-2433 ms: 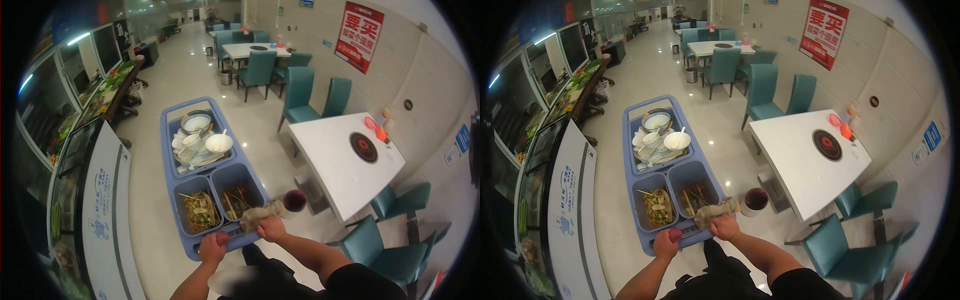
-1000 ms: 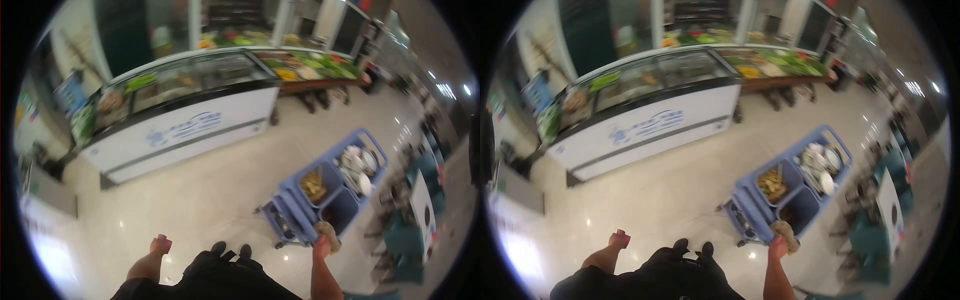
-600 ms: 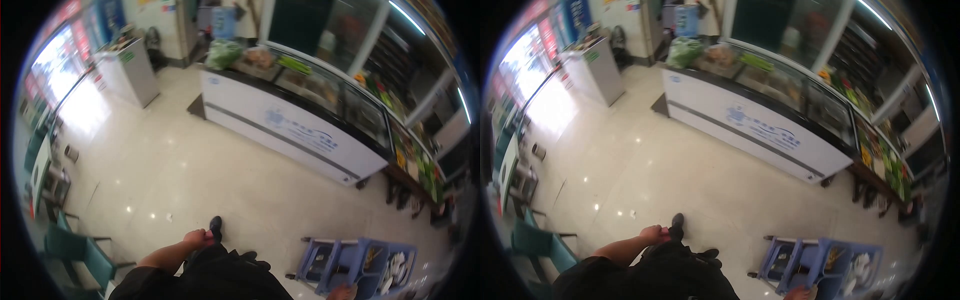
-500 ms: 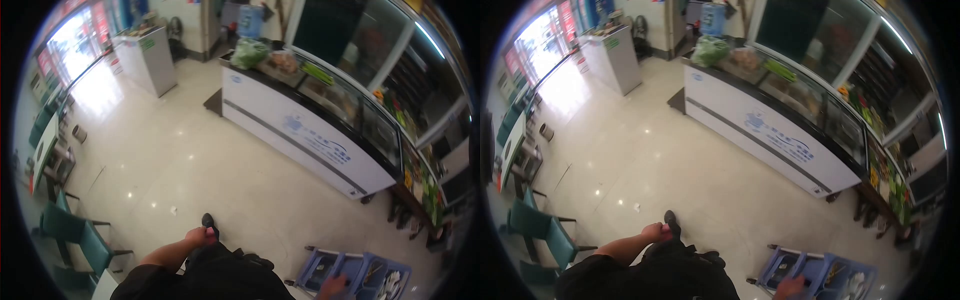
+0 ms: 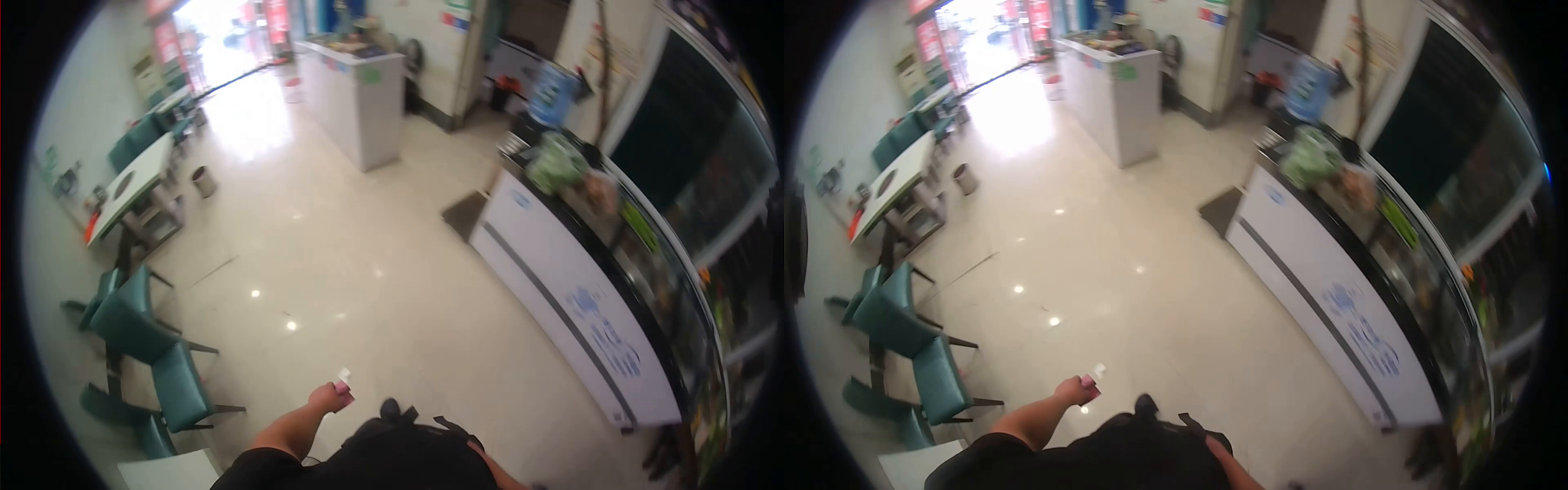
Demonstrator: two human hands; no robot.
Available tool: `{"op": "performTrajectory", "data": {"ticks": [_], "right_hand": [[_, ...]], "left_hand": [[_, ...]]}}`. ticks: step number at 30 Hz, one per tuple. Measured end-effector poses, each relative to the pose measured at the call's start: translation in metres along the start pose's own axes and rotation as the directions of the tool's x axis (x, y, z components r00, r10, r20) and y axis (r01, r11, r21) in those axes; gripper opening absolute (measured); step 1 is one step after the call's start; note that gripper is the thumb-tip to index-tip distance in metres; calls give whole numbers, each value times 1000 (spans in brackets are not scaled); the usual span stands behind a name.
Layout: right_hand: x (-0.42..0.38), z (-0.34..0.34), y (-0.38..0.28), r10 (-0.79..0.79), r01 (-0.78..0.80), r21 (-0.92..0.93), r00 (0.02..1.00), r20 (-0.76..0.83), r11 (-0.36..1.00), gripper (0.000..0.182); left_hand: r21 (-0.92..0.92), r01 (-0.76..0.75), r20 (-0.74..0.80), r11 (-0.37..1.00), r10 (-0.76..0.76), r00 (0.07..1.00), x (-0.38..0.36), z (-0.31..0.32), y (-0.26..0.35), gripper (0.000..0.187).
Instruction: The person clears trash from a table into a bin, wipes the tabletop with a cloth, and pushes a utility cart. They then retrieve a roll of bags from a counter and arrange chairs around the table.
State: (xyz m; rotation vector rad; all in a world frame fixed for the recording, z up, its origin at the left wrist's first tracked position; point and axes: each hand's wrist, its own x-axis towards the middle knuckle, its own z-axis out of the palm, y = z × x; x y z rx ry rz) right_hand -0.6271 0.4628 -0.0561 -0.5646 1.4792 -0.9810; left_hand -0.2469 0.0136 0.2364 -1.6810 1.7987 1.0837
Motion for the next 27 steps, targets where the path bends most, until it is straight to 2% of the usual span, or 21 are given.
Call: {"op": "performTrajectory", "data": {"ticks": [1, 2, 4, 6, 7, 8, 9, 11, 12, 15, 17, 19, 20, 22, 23, 24, 25, 26, 27], "right_hand": [[-3, 19, -118, 70, -40, -525, 997, 38, 850, 34], [9, 24, -163, 72, -37, -644, 997, 27, 764, 35], [51, 31, -217, -2, 46, -731, 998, 61, 681, 38], [82, 34, -252, -134, 187, -791, 982, 134, 582, 41], [96, 37, -269, -209, 267, -812, 961, 183, 519, 42], [104, 39, -284, -318, 372, -833, 914, 251, 410, 44], [120, 33, -293, -191, 244, -819, 967, 167, 519, 44], [161, 26, -324, -6, 49, -789, 998, 57, 613, 45], [181, 17, -339, 61, -23, -783, 998, 20, 621, 45], [246, -20, -390, 228, -189, -802, 971, -68, 567, 46], [280, -55, -424, 343, -301, -818, 929, -136, 491, 47], [314, -98, -454, 462, -358, -872, 869, -179, 334, 48], [339, -121, -473, 524, -331, -920, 833, -179, 211, 48], [413, -170, -489, 585, -167, -985, 796, -155, -34, 49], [474, -186, -487, 322, -223, -975, 925, -202, 27, 54], [535, -176, -539, 244, -320, -936, 929, -279, 149, 51], [588, -166, -584, 57, -247, -868, 967, -247, 431, 41], [635, -144, -629, -48, -209, -666, 937, -345, 716, 31], [657, -89, -728, 53, -200, -418, 939, -339, 886, 27]], "left_hand": [[-28, 45, -5, 999, -45, 999, 6, -13, -7, 70], [-54, 85, -3, 995, -85, 996, 5, -19, -6, 69], [-101, 124, 13, 987, -124, 992, 18, -47, -15, 70], [-62, 150, 38, 987, -148, 988, 35, -54, -16, 66], [-83, 160, 8, 984, -160, 987, 53, -49, -23, 67], [-96, 176, 57, 980, -171, 984, 62, -57, -17, 70], [-81, 165, 65, 983, -160, 985, 66, -41, -12, 72], [-61, 150, 121, 987, -142, 982, 91, -56, 3, 75], [-60, 145, 165, 988, -133, 977, 98, -61, 15, 77], [-34, 108, 172, 994, -101, 980, 151, -85, 36, 79], [-21, 89, 178, 996, -84, 981, 182, -124, 70, 79], [-113, 139, 104, 984, -128, 986, 204, -175, 99, 72], [-158, 160, 67, 974, -151, 986, 217, -201, 111, 68], [-244, 192, 8, 951, -196, 981, 257, -251, 136, 62], [-306, 165, 7, 938, -171, 985, 271, -280, 150, 63], [-368, 134, 2, 920, -143, 990, 287, -305, 165, 64], [-372, 125, 6, 920, -132, 991, 310, -323, 180, 64], [-387, 90, -80, 918, -130, 988, 333, -338, 193, 64], [-396, 55, -164, 917, -129, 978, 359, -358, 205, 65]]}}
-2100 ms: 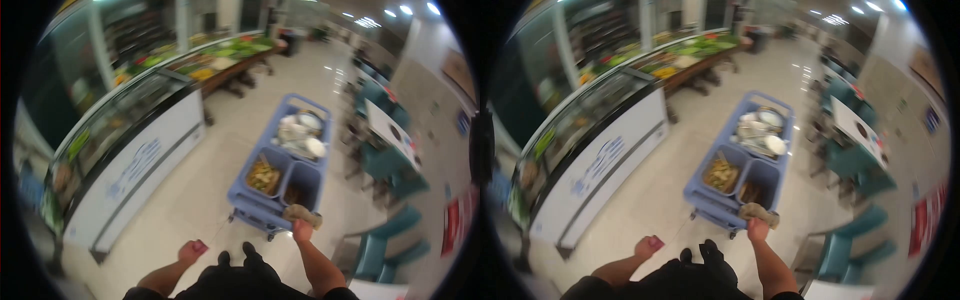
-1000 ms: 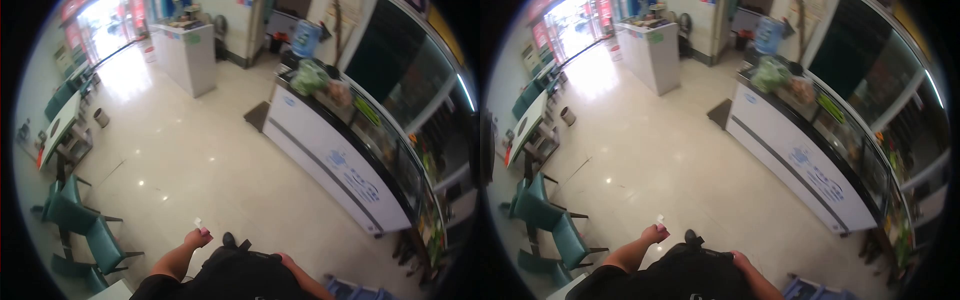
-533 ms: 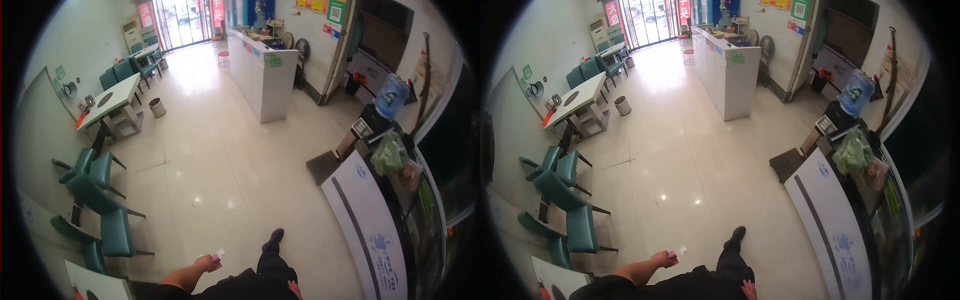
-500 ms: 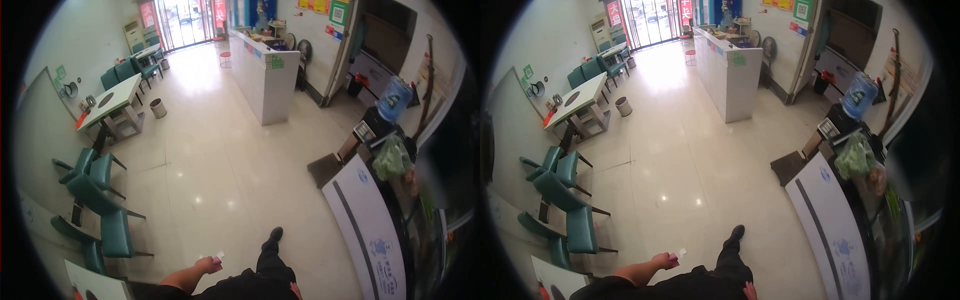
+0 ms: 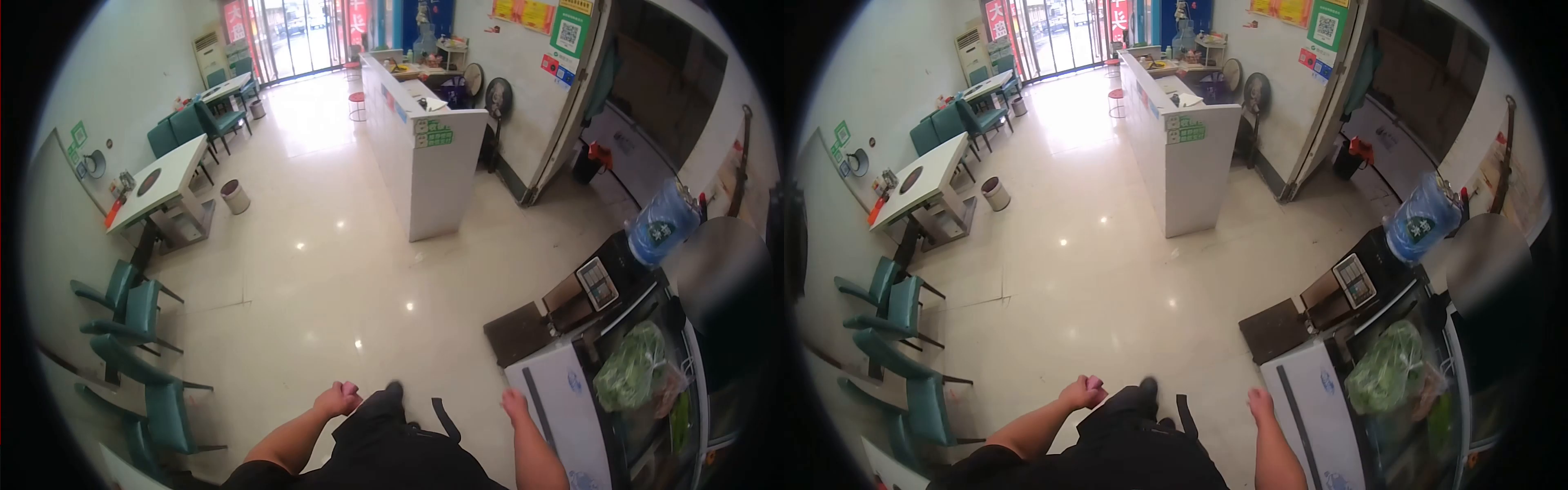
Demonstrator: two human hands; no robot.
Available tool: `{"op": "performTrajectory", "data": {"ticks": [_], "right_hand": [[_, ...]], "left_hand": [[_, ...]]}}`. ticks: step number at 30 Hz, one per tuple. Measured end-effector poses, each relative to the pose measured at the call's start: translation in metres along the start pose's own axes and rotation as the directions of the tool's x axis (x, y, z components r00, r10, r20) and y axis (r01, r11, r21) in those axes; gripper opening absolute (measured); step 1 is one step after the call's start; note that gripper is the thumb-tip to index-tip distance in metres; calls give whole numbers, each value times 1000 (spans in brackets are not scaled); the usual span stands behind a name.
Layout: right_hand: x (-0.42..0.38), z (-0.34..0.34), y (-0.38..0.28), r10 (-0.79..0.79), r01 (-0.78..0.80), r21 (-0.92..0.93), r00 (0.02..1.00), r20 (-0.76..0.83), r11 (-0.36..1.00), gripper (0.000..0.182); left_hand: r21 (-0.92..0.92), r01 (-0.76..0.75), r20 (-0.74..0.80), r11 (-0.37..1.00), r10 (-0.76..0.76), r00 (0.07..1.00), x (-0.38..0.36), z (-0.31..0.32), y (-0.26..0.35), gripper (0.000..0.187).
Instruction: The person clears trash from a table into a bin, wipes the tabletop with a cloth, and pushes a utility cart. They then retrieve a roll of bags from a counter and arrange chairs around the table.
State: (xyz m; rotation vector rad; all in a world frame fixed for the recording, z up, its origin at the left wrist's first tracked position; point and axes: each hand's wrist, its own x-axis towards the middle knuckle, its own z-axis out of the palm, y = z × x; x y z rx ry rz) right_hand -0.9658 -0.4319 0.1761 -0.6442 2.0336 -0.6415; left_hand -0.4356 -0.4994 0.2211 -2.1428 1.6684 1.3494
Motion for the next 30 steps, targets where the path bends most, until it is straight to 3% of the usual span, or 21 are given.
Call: {"op": "performTrajectory", "data": {"ticks": [3, 5, 6, 7, 8, 10, 11, 12, 13, 14, 16, 18, 19, 21, 23, 25, 27, 28, 29, 30], "right_hand": [[66, 38, -137, -223, 208, 165, 971, 83, 964, 33], [95, 61, -202, -235, 229, 53, 934, 270, 972, 47], [120, 74, -250, -306, 291, 97, 911, 277, 952, 57], [117, 89, -276, -367, 338, 143, 880, 303, 930, 68], [126, 96, -300, -377, 334, 182, 872, 313, 925, 76], [158, 89, -337, -383, 335, 199, 870, 310, 921, 84], [178, 83, -354, -468, 428, 191, 820, 329, 884, 85], [195, 80, -367, -544, 510, 193, 760, 355, 839, 87], [200, 69, -391, -426, 264, 381, 788, 444, 886, 77], [209, 60, -416, -392, 172, 441, 788, 475, 881, 67], [235, 43, -447, -359, 71, 502, 785, 505, 862, 58], [271, 33, -472, -266, -152, 651, 826, 496, 744, 42], [294, 32, -486, -269, -157, 650, 820, 506, 744, 42], [337, 21, -508, -342, 25, 595, 838, 426, 803, 35], [388, 9, -543, -397, 79, 560, 786, 474, 825, 34], [434, -6, -591, -434, 122, 515, 718, 544, 848, 34], [468, -13, -647, -352, -56, 549, 712, 607, 834, 30], [488, -20, -674, -342, -184, 579, 652, 677, 794, 30], [507, -22, -699, -324, -202, 561, 642, 695, 803, 30], [525, -22, -725, -321, -145, 479, 575, 753, 866, 31]], "left_hand": [[-88, -16, 28, 996, 19, 999, 75, -27, 84, 68], [-79, -33, 45, 996, 37, 998, 130, -43, 147, 63], [34, -347, 131, 937, 340, 931, 179, -66, 206, 58], [115, -612, 242, 782, 576, 781, 195, -79, 240, 53], [107, -624, 243, 774, 588, 771, 212, -96, 276, 53], [116, -811, 345, 574, 743, 574, 234, -121, 352, 47], [100, -815, 345, 570, 749, 566, 247, -133, 391, 47], [98, -882, 387, 460, 799, 460, 259, -148, 428, 49], [96, -932, 432, 349, 829, 355, 269, -162, 457, 50], [93, -929, 444, 358, 820, 361, 280, -175, 485, 50], [93, -974, 372, 204, 901, 225, 311, -194, 537, 58], [116, -976, 332, 186, 919, 214, 350, -199, 570, 60], [137, -977, 277, 161, 941, 194, 368, -205, 587, 62], [84, -966, 299, 244, 918, 258, 401, -213, 616, 62], [-105, -843, 426, 528, 790, 441, 437, -233, 648, 60], [-158, -807, 359, 569, 794, 490, 476, -235, 666, 52], [-70, -851, 53, 521, 854, 518, 492, -259, 689, 45], [-18, -859, -58, 511, 857, 511, 495, -274, 704, 43], [-30, -847, -63, 531, 844, 532, 502, -288, 717, 43], [36, -864, -150, 502, 858, 492, 511, -302, 727, 43]]}}
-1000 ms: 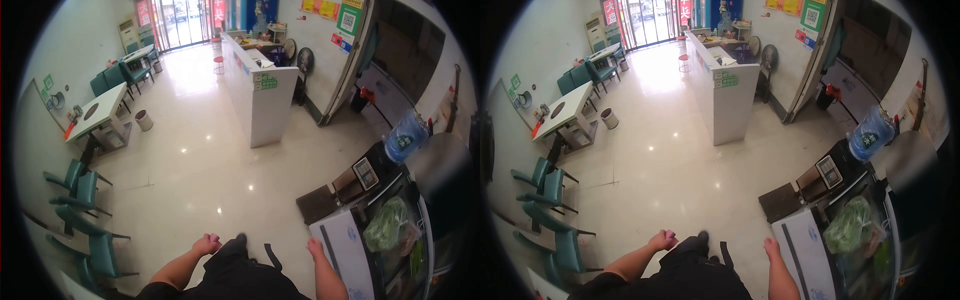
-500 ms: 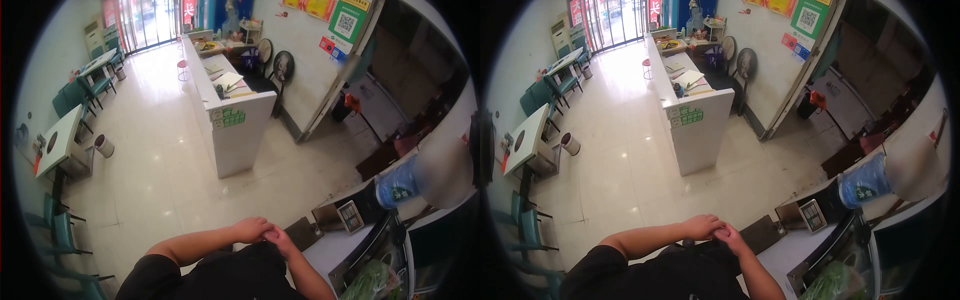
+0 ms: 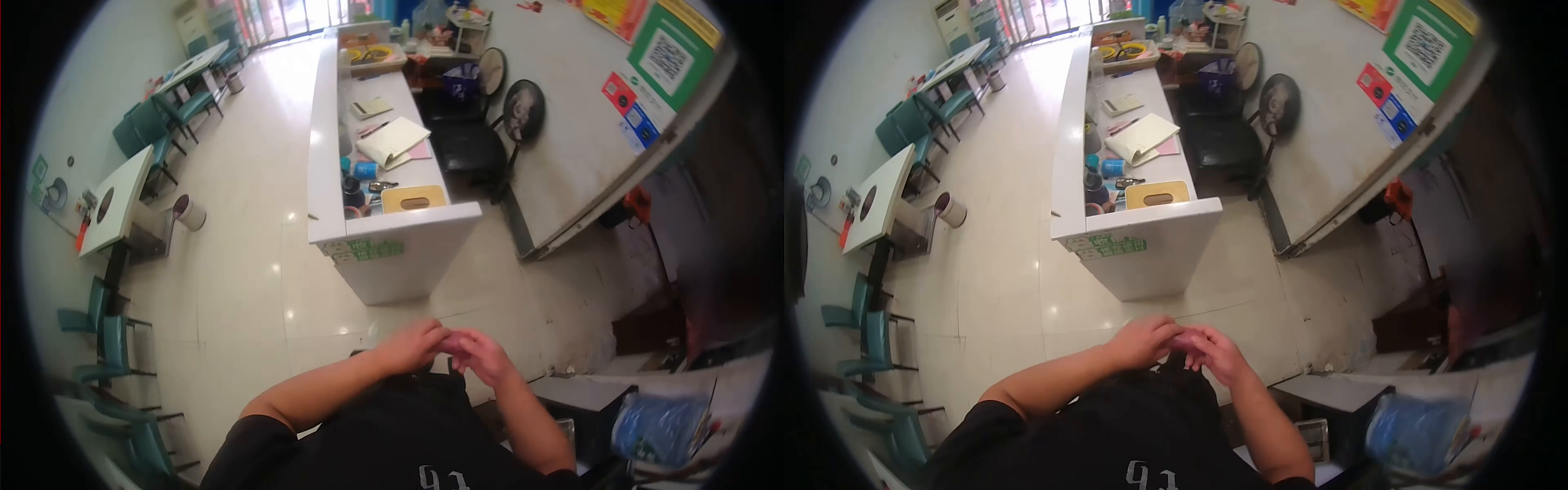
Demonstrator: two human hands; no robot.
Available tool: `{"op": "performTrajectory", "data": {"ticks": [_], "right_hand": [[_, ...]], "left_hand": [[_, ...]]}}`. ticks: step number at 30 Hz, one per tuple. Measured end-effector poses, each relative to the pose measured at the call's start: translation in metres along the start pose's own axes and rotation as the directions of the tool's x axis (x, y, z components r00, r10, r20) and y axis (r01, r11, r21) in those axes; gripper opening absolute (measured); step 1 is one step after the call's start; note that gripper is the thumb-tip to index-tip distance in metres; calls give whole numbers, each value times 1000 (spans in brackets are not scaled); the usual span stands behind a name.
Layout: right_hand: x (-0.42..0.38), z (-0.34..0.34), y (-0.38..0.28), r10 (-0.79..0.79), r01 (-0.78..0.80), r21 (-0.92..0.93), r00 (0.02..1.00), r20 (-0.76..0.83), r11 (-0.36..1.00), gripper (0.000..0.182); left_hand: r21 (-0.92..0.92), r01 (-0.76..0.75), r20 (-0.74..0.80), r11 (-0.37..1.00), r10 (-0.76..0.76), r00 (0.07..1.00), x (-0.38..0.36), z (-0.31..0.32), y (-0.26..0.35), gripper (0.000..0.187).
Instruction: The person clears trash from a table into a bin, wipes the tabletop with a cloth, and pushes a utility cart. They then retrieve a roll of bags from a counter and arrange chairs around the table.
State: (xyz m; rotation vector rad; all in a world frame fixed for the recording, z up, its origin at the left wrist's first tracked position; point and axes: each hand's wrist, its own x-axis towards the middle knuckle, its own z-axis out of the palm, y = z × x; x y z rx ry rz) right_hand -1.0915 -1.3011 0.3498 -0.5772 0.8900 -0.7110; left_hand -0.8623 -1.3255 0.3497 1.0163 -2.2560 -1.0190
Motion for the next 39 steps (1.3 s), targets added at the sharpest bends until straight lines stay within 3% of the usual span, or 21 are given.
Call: {"op": "performTrajectory", "data": {"ticks": [2, 3, 5, 7, 9, 10, 12, 13, 15, 19, 22, 24, 28, 31, 32, 33, 37, 39], "right_hand": [[38, -2, -42, 53, -24, -235, 992, 116, 972, 33], [55, -2, -61, 74, -41, -240, 989, 130, 970, 33], [89, 2, -96, 31, 50, -407, 981, 189, 912, 32], [117, 11, -131, 55, 3, -429, 991, 122, 903, 34], [149, 12, -156, -181, 160, -534, 983, 14, 830, 34], [166, 9, -165, -167, 139, -537, 986, -3, 832, 34], [203, 2, -186, -518, 373, -690, 856, -2, 620, 35], [218, 0, -198, -505, 362, -703, 863, 5, 612, 35], [246, -1, -215, -570, 311, -897, 817, 83, 316, 37], [308, 27, -229, -395, 178, -914, 918, 21, 365, 38], [371, 39, -211, -349, 209, -913, 934, 79, 352, 38], [410, 48, -196, -310, 361, -893, 910, 275, 268, 39], [459, 67, -172, -177, 378, -889, 923, 341, 258, 40], [478, 73, -164, -70, 356, -922, 934, 349, 152, 40], [485, 73, -164, 43, 346, -937, 936, 348, 49, 39], [491, 74, -163, 152, 344, -937, 931, 332, -57, 37], [515, 59, -138, 339, 403, -910, 873, 351, -98, 30], [523, 52, -125, 590, 356, -932, 739, 326, 70, 24]], "left_hand": [[124, -76, -189, 989, 98, 977, 23, -14, -17, 46], [122, -52, -201, 991, 76, 977, 31, -20, -25, 46], [156, 85, -391, 984, -18, 920, 44, -42, -33, 48], [157, 159, -443, 975, -74, 893, 54, -57, -55, 49], [185, 209, -571, 960, -68, 818, 55, -69, -93, 40], [219, 215, -595, 952, -45, 802, 56, -79, -110, 33], [276, 201, -667, 940, 37, 744, 66, -104, -141, 18], [276, 192, -715, 942, 67, 696, 73, -116, -150, 15], [214, 242, -731, 946, -9, 682, 77, -124, -172, 14], [311, 217, -672, 925, 52, 739, 93, -120, -173, 13], [330, 295, -696, 897, 20, 718, 100, -122, -170, 12], [363, 314, -683, 877, 21, 730, 100, -124, -169, 12], [430, 385, -698, 817, 31, 715, 102, -121, -169, 12], [433, 435, -726, 790, 19, 688, 105, -118, -169, 13], [425, 451, -734, 785, 7, 679, 106, -117, -170, 13], [429, 464, -740, 775, 7, 672, 107, -117, -170, 14], [419, 509, -762, 751, -13, 647, 109, -114, -169, 15], [416, 522, -767, 745, -21, 641, 108, -113, -170, 15]]}}
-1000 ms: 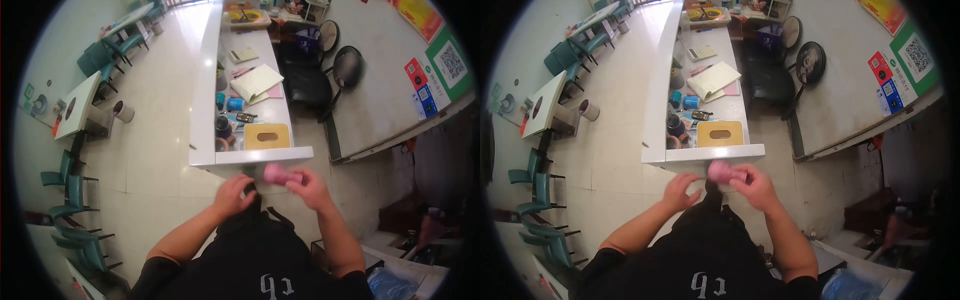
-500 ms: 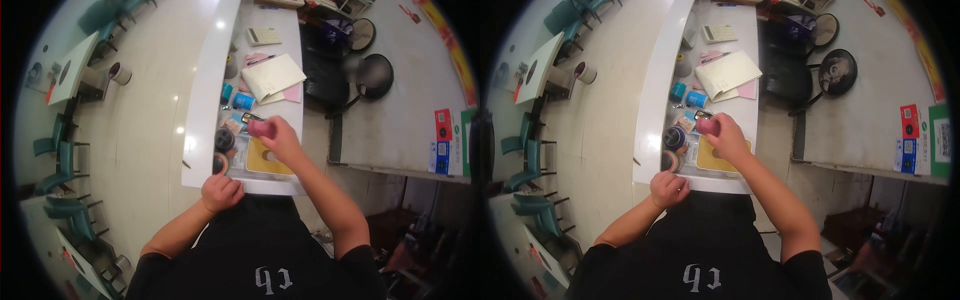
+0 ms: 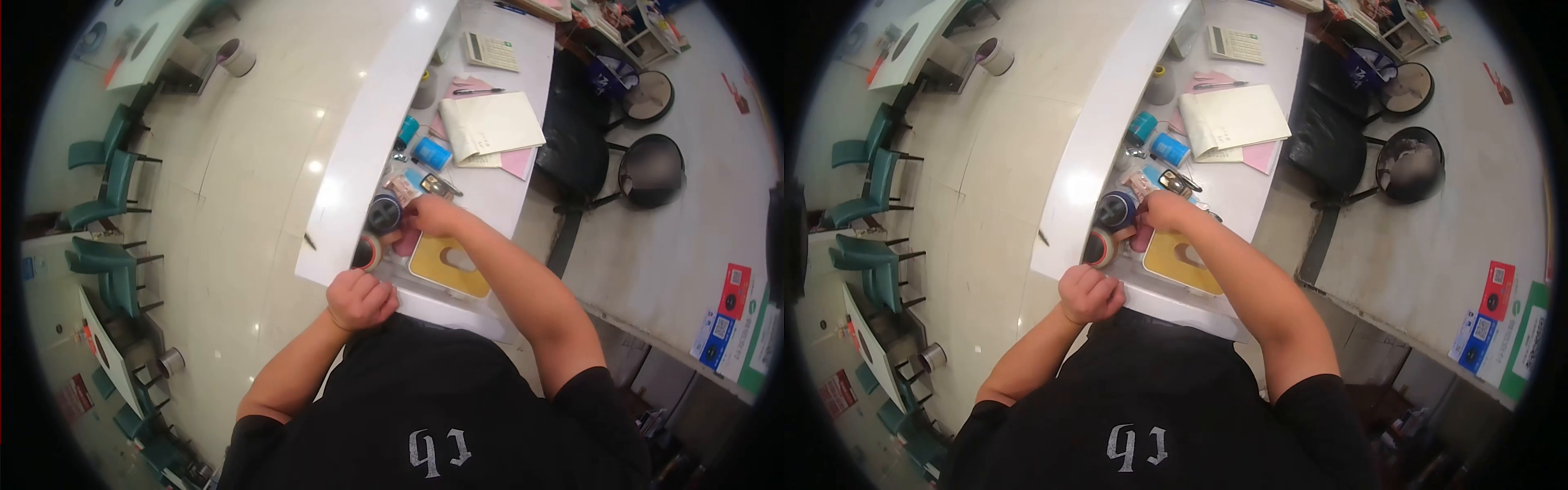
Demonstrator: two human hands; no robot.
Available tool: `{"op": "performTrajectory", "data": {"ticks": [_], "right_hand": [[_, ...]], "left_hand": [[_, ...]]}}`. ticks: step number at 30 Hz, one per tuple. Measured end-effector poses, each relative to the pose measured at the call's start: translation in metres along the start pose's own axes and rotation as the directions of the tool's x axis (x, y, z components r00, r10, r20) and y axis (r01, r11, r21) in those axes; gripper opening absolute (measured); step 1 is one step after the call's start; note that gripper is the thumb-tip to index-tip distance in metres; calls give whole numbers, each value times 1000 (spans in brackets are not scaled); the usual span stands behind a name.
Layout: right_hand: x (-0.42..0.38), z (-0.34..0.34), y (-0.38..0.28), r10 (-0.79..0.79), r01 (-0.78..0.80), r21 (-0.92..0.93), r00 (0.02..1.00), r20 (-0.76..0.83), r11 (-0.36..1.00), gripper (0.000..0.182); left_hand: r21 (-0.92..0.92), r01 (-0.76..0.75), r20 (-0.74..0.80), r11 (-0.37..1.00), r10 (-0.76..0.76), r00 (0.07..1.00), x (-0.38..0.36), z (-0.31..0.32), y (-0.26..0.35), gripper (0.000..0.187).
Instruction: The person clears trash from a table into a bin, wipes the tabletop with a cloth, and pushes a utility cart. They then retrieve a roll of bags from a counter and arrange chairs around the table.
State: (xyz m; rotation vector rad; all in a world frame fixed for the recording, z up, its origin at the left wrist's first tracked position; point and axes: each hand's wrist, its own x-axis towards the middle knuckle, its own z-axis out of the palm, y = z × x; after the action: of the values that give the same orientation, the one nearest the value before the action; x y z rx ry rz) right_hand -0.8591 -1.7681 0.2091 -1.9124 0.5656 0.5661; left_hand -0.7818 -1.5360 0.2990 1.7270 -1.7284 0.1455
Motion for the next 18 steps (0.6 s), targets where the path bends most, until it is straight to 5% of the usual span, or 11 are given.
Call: {"op": "performTrajectory", "data": {"ticks": [1, 3, 6, 10, 12, 13, 16, 18], "right_hand": [[-2, 2, -3, -7, 7, -7, 1000, 9, 1000, 24], [-8, 9, -10, -32, 10, -452, 999, -40, 892, 25], [-17, 12, -27, 52, -89, -516, 995, -85, 852, 28], [-27, 2, -12, 15, 8, -232, 995, 97, 973, 37], [-45, -9, -2, -89, 123, 147, 971, -223, 981, 51], [-55, -17, 8, -96, 111, 56, 969, -228, 992, 67], [-90, -36, 26, 108, -110, -61, 994, -30, 992, 74], [-98, -31, 45, 124, -118, -134, 992, 36, 984, 77]], "left_hand": [[1, -1, 0, 1000, 1, 1000, 0, 0, 0, 15], [4, 5, -11, 1000, -5, 1000, -1, 1, -1, 14], [14, 8, -14, 1000, -8, 1000, -3, 0, 0, 14], [18, 30, 1, 999, -30, 1000, -2, 0, 2, 14], [6, 35, -14, 999, -35, 999, -2, 2, 3, 13], [15, 38, -16, 999, -38, 999, -2, 1, 3, 13], [21, 36, -12, 999, -35, 999, -1, 0, 3, 13], [12, 29, -2, 1000, -29, 1000, 0, 1, 3, 13]]}}
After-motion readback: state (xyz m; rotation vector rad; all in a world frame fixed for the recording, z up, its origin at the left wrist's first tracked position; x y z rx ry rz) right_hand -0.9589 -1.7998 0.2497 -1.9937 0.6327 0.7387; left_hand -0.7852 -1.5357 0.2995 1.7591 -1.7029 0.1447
